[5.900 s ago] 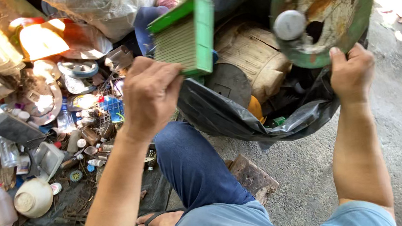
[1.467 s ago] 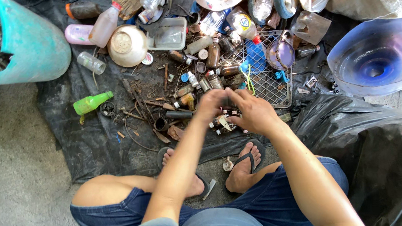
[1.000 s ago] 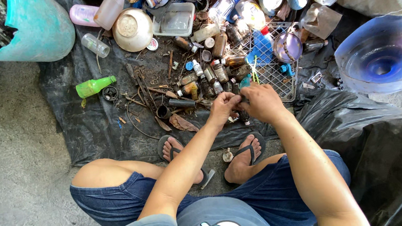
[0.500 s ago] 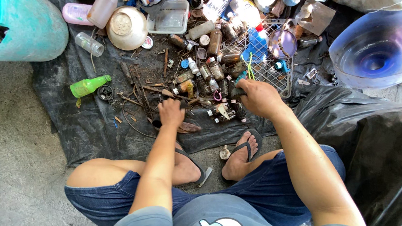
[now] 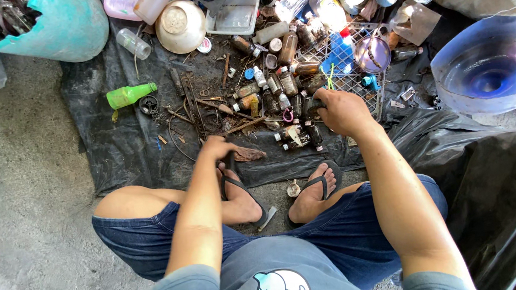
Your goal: The person sorts through a large pile of discarded items on a tarp on the ground, picking up plastic bottles, various mechanical parts, and plastic containers by hand and placing them into a black trash bag.
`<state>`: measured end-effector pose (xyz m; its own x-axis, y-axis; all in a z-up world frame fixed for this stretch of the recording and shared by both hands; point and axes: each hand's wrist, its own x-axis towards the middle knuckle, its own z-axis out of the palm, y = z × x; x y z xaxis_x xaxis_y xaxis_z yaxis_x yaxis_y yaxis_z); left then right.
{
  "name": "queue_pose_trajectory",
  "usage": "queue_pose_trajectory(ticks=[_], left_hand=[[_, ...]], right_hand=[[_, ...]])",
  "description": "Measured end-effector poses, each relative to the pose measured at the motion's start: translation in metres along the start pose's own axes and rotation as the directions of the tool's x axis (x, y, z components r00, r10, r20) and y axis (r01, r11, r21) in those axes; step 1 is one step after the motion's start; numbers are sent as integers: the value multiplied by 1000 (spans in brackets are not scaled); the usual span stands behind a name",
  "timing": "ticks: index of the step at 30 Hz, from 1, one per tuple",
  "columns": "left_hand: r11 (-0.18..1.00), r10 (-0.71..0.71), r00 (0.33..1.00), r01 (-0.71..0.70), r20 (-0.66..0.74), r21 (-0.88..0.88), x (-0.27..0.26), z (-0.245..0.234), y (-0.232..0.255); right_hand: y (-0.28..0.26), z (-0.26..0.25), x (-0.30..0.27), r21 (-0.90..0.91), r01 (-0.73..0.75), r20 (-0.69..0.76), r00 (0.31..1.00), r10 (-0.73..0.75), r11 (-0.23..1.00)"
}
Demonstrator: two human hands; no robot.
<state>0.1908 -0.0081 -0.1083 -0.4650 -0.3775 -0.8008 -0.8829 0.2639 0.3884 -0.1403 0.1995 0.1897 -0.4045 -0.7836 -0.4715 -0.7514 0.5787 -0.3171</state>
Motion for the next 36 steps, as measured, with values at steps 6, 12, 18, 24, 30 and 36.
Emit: queue_pose_trajectory(ticks=[6,12,18,24,30,36], left_hand=[[985,-146,963,120,-226,-126,-33,31,31],[987,-156,973,162,-168,18,-65,17,44],[954,-296,916,269,-270,-132,-52,28,26],[988,-147,979,140,-142,-61,-55,30,31],[998,-51,929,58,-365,10,-67,36,59],[970,163,937,-94,-308,226,-76,37,86]], right_hand=[[-8,3,0,-48,-115,130,984,120,992],[-10,11,-13,-47,-73,82,994,76,996],[1,8,-25,68,-128,-1,992,128,989],[5,12,-32,41,-154,4,988,154,987],[7,20,-30,-4,-161,51,986,161,987],[4,29,-13,-20,-185,170,968,186,983]])
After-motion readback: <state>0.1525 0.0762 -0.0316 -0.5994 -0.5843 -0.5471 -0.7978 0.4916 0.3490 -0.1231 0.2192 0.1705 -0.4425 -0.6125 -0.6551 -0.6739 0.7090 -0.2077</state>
